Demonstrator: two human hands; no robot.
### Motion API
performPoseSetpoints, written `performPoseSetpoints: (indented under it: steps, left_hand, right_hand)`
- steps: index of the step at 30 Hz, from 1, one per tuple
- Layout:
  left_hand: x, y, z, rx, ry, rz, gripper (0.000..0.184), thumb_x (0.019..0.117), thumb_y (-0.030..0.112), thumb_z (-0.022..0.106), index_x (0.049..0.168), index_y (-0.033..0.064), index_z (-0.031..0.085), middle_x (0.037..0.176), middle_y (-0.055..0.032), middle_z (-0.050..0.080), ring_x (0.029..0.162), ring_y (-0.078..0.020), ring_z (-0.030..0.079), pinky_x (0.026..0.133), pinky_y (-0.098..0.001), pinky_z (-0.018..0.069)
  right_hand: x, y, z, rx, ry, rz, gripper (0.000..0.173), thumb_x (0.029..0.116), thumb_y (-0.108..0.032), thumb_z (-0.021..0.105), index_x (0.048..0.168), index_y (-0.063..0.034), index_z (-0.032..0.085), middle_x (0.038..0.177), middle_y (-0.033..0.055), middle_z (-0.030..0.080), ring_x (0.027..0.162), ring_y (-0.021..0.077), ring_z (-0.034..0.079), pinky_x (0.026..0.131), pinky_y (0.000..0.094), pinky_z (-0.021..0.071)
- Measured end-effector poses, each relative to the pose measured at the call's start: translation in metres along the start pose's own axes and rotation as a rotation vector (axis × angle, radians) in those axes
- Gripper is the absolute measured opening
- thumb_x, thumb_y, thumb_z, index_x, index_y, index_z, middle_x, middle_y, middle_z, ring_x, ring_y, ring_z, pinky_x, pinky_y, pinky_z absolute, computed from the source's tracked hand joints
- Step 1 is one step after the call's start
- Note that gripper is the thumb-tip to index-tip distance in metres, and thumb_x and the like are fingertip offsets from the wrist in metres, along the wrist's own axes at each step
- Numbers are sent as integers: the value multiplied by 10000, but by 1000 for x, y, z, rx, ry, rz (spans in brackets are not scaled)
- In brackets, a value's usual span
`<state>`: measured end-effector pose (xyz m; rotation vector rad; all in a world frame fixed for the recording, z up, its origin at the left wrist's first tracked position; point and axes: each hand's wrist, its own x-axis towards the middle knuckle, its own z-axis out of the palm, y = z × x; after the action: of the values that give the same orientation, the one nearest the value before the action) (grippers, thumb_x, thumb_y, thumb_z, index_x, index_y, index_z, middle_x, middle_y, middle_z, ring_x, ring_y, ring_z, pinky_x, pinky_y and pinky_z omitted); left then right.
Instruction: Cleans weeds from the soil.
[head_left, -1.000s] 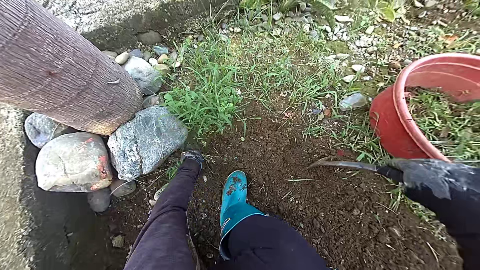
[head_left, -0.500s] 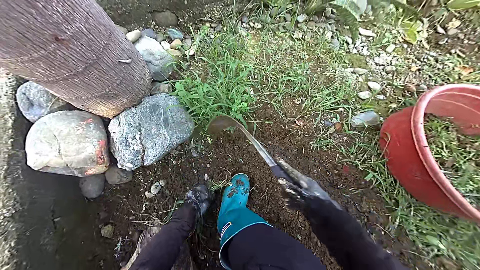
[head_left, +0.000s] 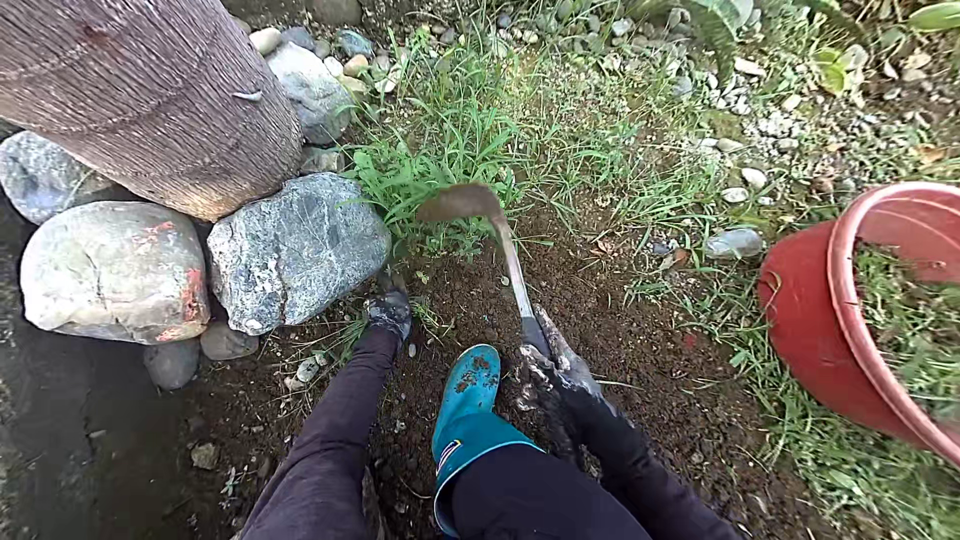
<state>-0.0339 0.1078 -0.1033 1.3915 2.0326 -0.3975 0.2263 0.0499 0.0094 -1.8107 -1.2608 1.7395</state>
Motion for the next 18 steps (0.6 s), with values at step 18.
performPoseSetpoints:
  steps: [18]
  left_hand:
    - [-92, -30, 33, 15, -236, 37, 862, 908, 364, 719, 1578, -5, 321, 1618, -289, 299, 1415, -500, 417, 1084, -651, 422]
  right_hand:
    - [4, 7, 8, -5, -246, 224, 843, 928, -114, 682, 1628, -234, 228, 1130, 139, 635, 762, 191, 621, 645, 374, 547]
